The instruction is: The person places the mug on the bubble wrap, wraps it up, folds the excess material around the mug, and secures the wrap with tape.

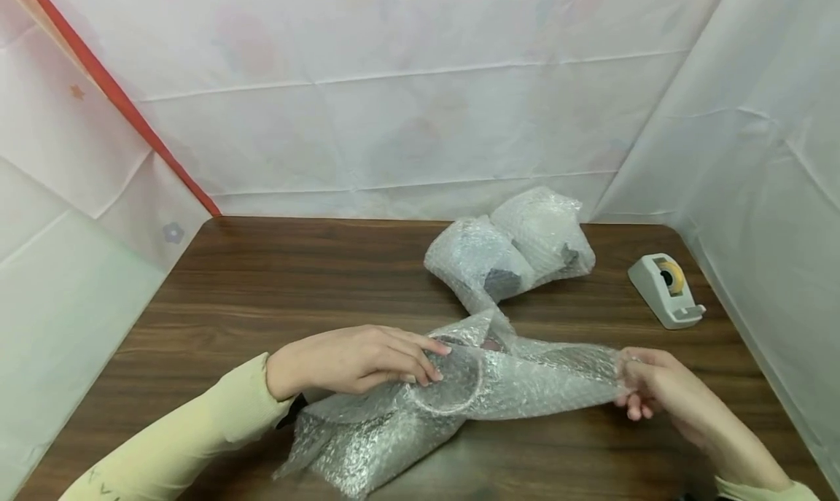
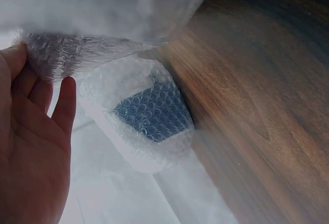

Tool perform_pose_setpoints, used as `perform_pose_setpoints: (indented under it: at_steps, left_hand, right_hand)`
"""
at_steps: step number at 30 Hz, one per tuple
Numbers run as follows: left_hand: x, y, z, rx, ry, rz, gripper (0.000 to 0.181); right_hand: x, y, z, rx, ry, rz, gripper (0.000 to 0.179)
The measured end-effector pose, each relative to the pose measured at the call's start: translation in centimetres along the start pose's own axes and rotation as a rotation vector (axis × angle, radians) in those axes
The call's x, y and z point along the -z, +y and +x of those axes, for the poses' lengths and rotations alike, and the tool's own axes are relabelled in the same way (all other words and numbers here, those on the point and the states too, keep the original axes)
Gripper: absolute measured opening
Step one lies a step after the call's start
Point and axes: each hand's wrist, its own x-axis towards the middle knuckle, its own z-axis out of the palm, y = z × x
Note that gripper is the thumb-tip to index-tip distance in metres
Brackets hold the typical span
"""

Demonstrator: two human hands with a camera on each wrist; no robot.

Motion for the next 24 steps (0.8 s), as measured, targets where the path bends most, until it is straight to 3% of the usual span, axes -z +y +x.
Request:
perform_pose_setpoints:
  at_steps: [4, 6, 7, 9, 13, 17, 20, 24]
  left_hand:
    - [0.1, 0.0, 0.1, 0.0, -0.008, -0.01, 0.025]
    - [0.1, 0.0, 0.1, -0.009, -0.011, -0.017, 0.025]
    - [0.2, 0.0, 0.2, -0.014, -0.012, -0.02, 0.025]
    - [0.2, 0.0, 0.3, -0.022, -0.011, -0.027, 0.025]
    - [0.3, -0.1, 0.4, -0.018, -0.018, -0.038, 0.025]
    - [0.2, -0.1, 0.4, -0.006, -0.027, -0.043, 0.026]
    - [0.2, -0.1, 0.4, -0.009, -0.029, -0.051, 0.025]
    - [0.2, -0.1, 0.5, -0.016, -0.03, -0.067, 0.023]
  right_hand:
    - [1.2, 1.2, -1.0, 0.145, -0.246, 0.216, 0.049]
    - [1.4, 1.1, -1.4, 0.188, -0.3, 0.237, 0.057]
    - [1.5, 0.8, -1.6, 0.2, -0.28, 0.198, 0.061]
    - [1.3, 0.1, -1.7, 0.207, -0.203, 0.061, 0.053]
    - [0.0, -1.8, -1.1, 0.138, 0.079, -0.288, 0.017]
    - [-0.9, -2.5, -0.9, 0.036, 0.243, -0.498, 0.034]
    - [-0.6, -1.8, -1.3, -0.003, 0.21, -0.527, 0.04]
    - [0.5, -0.5, -2.0, -0.032, 0.038, -0.332, 0.034]
